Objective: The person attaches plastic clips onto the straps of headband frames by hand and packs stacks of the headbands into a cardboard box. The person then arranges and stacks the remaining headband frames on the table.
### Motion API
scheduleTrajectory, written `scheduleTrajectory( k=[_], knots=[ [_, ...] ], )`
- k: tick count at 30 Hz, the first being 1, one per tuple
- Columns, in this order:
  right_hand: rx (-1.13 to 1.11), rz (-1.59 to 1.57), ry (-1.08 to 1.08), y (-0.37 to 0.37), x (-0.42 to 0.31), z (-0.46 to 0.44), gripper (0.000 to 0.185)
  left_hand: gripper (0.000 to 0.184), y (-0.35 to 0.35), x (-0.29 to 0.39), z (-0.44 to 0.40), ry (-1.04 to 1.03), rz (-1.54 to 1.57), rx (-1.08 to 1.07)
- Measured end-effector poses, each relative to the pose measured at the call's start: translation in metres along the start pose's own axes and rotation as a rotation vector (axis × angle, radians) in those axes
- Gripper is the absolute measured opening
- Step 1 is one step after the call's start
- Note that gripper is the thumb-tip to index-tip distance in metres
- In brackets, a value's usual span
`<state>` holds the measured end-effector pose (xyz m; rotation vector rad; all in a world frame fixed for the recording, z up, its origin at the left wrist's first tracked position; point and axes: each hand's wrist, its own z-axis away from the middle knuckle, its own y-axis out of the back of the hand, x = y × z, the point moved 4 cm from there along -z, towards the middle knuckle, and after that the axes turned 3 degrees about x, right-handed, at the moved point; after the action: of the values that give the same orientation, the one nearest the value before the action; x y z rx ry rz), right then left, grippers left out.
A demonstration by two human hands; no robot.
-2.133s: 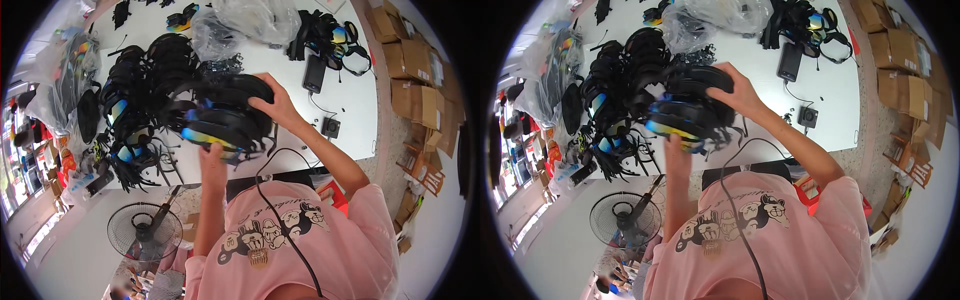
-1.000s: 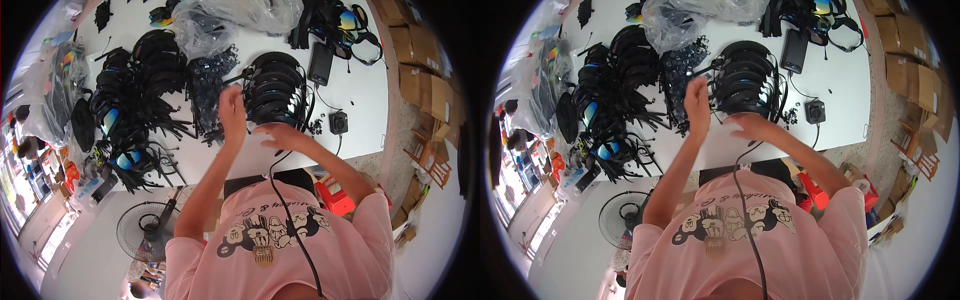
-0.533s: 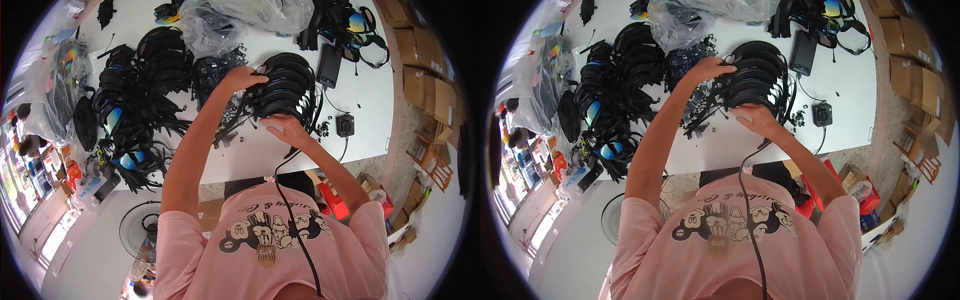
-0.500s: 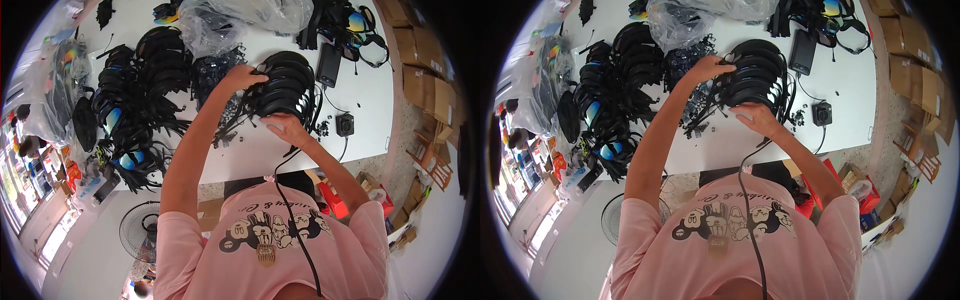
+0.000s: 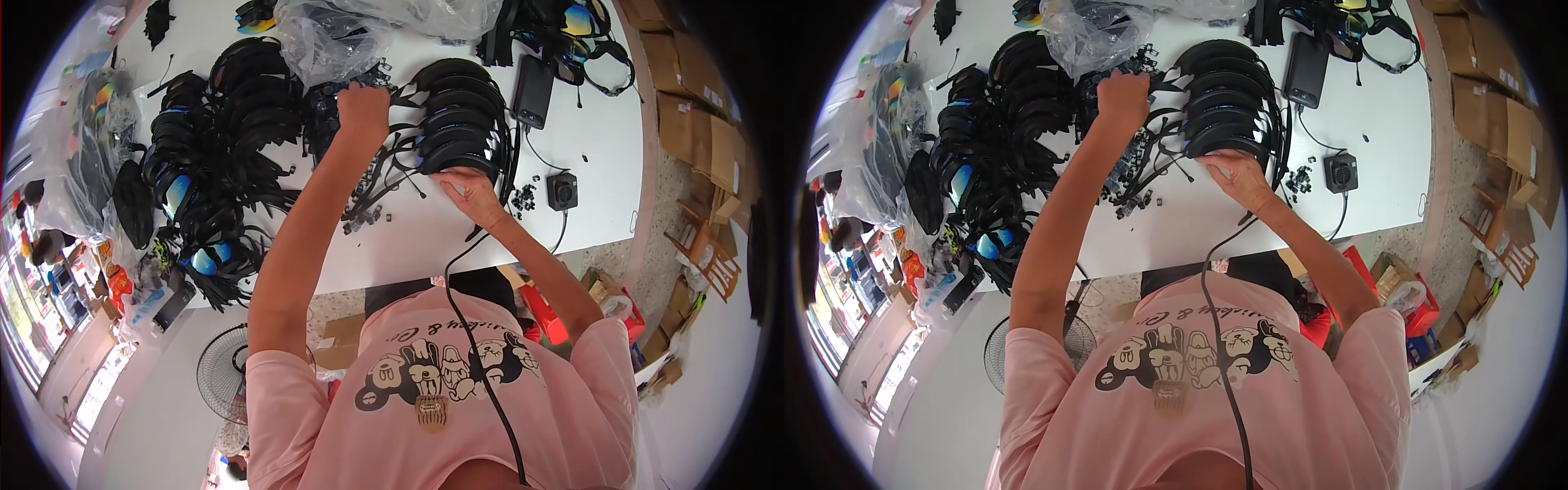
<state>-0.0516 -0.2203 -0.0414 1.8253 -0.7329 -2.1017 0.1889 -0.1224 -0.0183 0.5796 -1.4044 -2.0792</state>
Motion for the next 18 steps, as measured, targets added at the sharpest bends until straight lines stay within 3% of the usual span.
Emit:
scheduleTrajectory(
  k=[2, 6, 8, 9, 12, 15, 18],
  knots=[
    [0.020, -0.003, 0.027, 0.002, -0.001, -0.002, 0.026, 0.022, 0.000, -0.005, 0.004, 0.019, -0.021, -0.064],
    [-0.005, -0.045, -0.022, -0.001, 0.003, 0.004, 0.031, 0.016, 0.008, -0.023, 0.016, 0.053, -0.098, 0.105],
    [0.001, 0.077, 0.025, -0.001, -0.003, 0.006, 0.038, 0.016, 0.018, -0.031, 0.026, 0.045, -0.199, 0.246],
    [0.004, 0.138, 0.051, -0.002, -0.007, 0.007, 0.042, 0.015, 0.023, -0.033, 0.034, 0.035, -0.228, 0.229],
    [0.033, 0.255, 0.077, -0.004, -0.008, 0.012, 0.045, 0.029, 0.004, -0.041, 0.051, 0.086, -0.172, -0.098],
    [0.032, 0.350, 0.134, -0.001, -0.015, 0.017, 0.038, 0.025, -0.012, -0.057, 0.074, 0.226, 0.011, -0.147],
    [-0.064, 0.206, 0.184, -0.001, -0.012, 0.023, 0.025, 0.016, -0.014, -0.059, 0.098, 0.157, 0.146, 0.247]
  ],
)
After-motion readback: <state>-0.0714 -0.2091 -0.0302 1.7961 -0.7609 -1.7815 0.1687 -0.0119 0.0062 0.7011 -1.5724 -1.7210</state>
